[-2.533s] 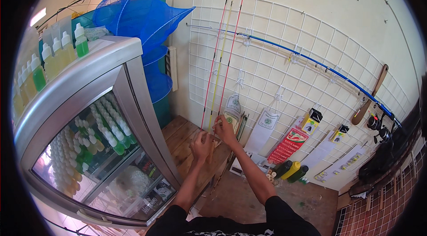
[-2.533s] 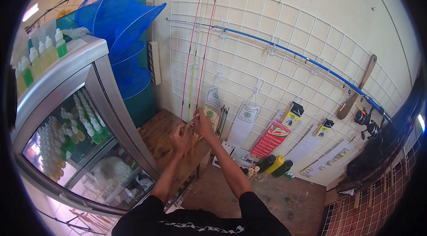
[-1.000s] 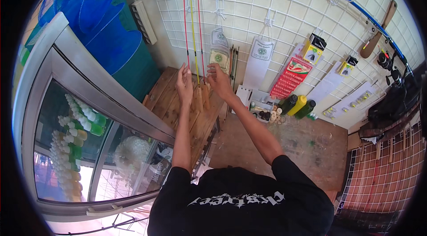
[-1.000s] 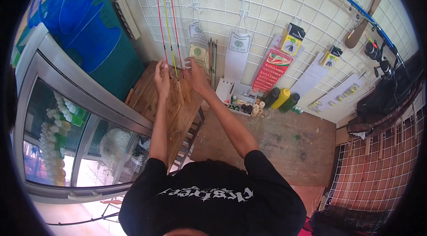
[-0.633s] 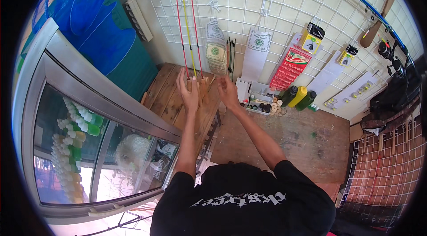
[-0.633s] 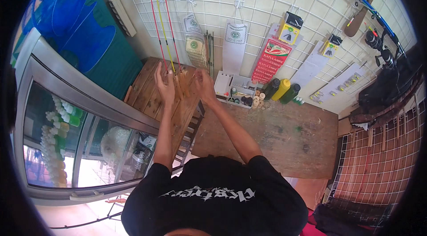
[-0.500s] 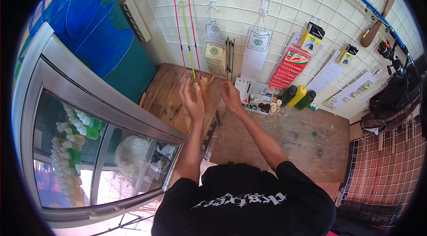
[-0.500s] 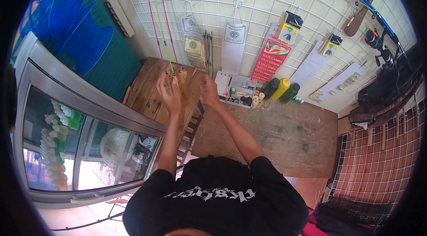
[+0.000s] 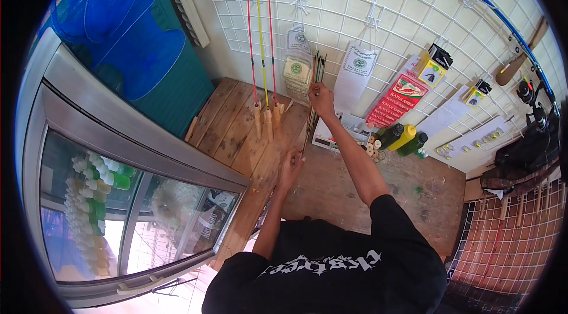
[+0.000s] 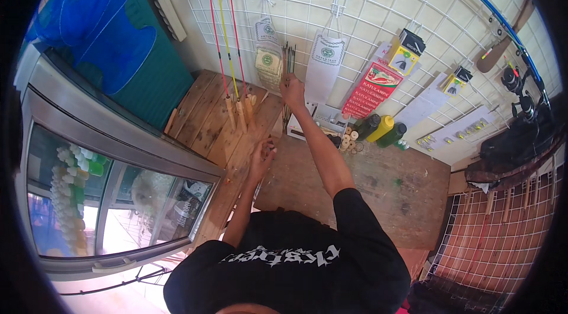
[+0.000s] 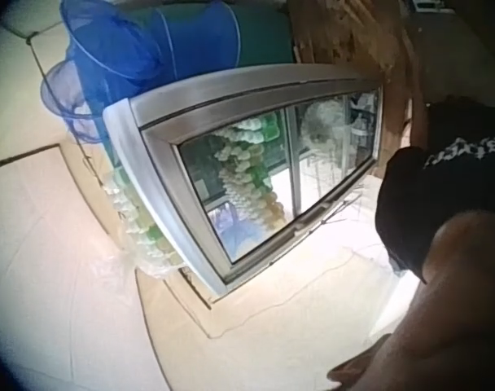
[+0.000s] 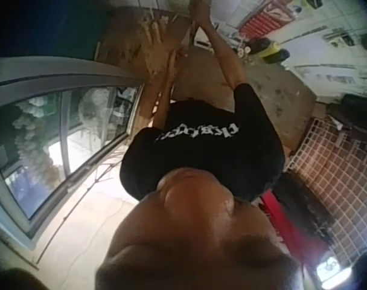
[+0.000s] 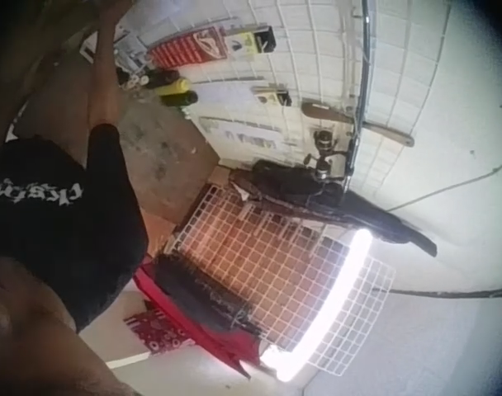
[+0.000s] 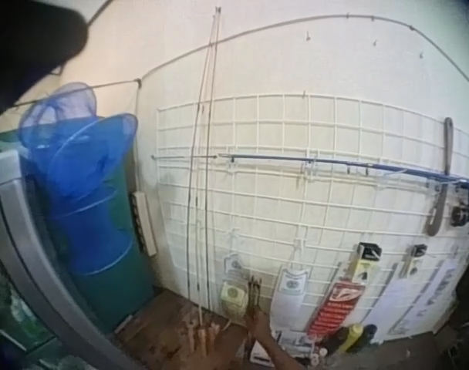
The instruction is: Thread line and attach components such as a float to a fishing rod at a workbench.
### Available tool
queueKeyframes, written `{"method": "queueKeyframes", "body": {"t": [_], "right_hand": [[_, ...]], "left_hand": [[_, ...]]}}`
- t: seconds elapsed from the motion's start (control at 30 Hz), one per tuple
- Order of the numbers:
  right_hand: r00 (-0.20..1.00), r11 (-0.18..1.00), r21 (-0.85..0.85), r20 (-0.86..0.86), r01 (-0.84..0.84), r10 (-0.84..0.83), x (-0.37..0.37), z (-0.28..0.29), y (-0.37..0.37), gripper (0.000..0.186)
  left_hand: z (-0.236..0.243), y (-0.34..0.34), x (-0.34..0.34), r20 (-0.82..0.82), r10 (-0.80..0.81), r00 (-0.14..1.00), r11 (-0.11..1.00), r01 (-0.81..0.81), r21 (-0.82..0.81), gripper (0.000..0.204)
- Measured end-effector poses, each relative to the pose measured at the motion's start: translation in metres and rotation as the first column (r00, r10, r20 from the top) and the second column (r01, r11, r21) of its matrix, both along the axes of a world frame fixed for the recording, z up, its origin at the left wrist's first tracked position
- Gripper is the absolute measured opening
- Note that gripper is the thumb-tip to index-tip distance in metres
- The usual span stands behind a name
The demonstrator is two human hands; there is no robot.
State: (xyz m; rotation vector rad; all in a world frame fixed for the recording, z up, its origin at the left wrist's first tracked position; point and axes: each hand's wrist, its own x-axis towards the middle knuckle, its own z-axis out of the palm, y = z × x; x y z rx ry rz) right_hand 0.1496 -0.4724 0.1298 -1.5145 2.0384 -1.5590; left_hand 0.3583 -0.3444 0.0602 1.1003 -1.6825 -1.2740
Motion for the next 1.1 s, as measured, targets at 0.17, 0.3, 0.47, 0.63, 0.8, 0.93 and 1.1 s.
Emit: {"method": "queueKeyframes", "body": {"t": [0.17, 0.3, 0.47, 0.63, 0.8, 0.93, 1.1], "right_hand": [[0.996, 0.999, 0.031, -0.086, 0.027, -0.024, 0.002, -0.011, -0.009, 0.014], [0.996, 0.997, 0.070, -0.089, 0.017, -0.011, 0.007, -0.012, -0.004, 0.014], [0.994, 1.000, -0.005, 0.105, -0.023, 0.024, 0.010, -0.010, 0.011, 0.013], [0.979, 0.996, 0.062, 0.198, -0.057, 0.043, 0.012, 0.002, 0.023, 0.017], [0.992, 0.996, 0.020, 0.090, 0.086, -0.088, -0.006, -0.013, 0.018, 0.010], [0.985, 0.985, -0.026, 0.032, 0.169, -0.168, -0.001, -0.016, 0.012, 0.013], [0.980, 0.979, -0.051, 0.033, 0.198, -0.196, -0.001, -0.015, 0.010, 0.016]], "left_hand": [[-0.004, 0.001, 0.001, 0.009, -0.070, 0.998, 0.996, 0.069, 0.053, 0.041], [-0.021, 0.004, 0.001, 0.024, -0.062, 0.998, 0.995, 0.060, 0.082, 0.039], [-0.030, 0.008, 0.000, 0.043, -0.140, 0.989, 0.988, 0.137, 0.069, 0.041], [-0.033, 0.008, 0.003, 0.057, -0.154, 0.986, 0.980, 0.145, 0.140, 0.041], [-0.017, 0.007, -0.004, 0.062, -0.170, 0.983, 0.976, 0.159, 0.151, 0.042], [-0.017, 0.007, 0.003, 0.102, -0.221, 0.970, 0.964, 0.202, 0.170, 0.044], [-0.014, 0.006, 0.003, 0.145, -0.225, 0.963, 0.966, 0.202, 0.161, 0.042]]}}
